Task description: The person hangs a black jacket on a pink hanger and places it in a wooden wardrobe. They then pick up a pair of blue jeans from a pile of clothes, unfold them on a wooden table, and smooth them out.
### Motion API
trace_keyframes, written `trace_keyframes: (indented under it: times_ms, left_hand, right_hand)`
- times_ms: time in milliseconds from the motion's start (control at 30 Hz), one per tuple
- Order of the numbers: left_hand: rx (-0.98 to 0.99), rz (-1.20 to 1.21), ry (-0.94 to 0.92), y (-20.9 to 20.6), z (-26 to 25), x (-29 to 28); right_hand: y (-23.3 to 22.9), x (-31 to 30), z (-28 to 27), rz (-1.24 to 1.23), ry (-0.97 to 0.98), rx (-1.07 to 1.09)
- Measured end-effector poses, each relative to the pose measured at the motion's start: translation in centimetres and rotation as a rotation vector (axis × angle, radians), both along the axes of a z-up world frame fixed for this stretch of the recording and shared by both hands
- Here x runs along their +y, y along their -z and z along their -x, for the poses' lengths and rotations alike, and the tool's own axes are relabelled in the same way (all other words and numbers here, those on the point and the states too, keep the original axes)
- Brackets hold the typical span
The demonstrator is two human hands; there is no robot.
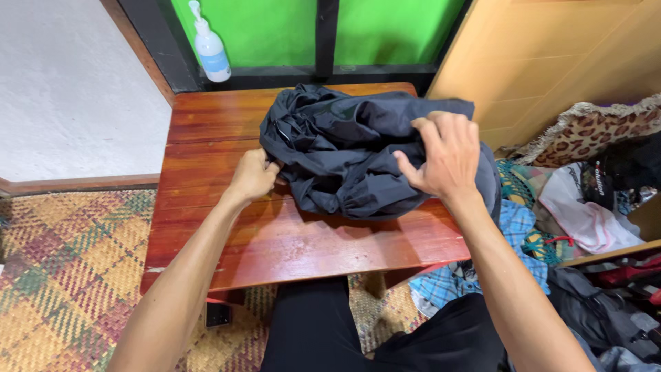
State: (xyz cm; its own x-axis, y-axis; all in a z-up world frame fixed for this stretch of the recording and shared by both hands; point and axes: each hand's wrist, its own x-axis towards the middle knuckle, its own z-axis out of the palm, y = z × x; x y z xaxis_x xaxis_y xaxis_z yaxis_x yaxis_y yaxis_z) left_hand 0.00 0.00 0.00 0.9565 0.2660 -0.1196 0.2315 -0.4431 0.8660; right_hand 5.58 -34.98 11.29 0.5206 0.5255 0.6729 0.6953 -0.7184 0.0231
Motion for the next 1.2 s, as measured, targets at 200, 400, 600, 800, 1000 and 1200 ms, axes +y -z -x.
trace_keyframes:
  times_ms: [200, 400, 600, 800, 1000, 1200]
  left_hand:
    - [-0.141, 0.023, 0.017, 2.6, 0.2, 4.2]
    - [-0.066, -0.048, -0.063, 5.0, 0.6, 4.4]
    - [-0.216, -0.333, -0.072, 4.9, 1.2, 4.1]
    - [-0.222, 0.080, -0.155, 4.4, 0.7, 4.2]
    - [-0.176, 0.096, -0.132, 5.5, 0.3, 5.1]
    - [-0.178, 0.148, -0.124, 5.3, 0.2, 5.2]
  right_hand:
    - [3.6, 3.7, -1.5, 0.128, -0.164, 0.122]
    - [10.3, 4.8, -2.5, 0.058, -0.213, 0.378]
    - [13.5, 4.9, -2.9, 0.085, -0.174, 0.375]
    - [13.6, 6.7, -3.9, 0.111, -0.134, 0.361]
    - [12.7, 8.5, -4.3, 0.211, -0.057, 0.378]
    - [12.1, 9.0, -4.1, 0.256, -0.034, 0.395]
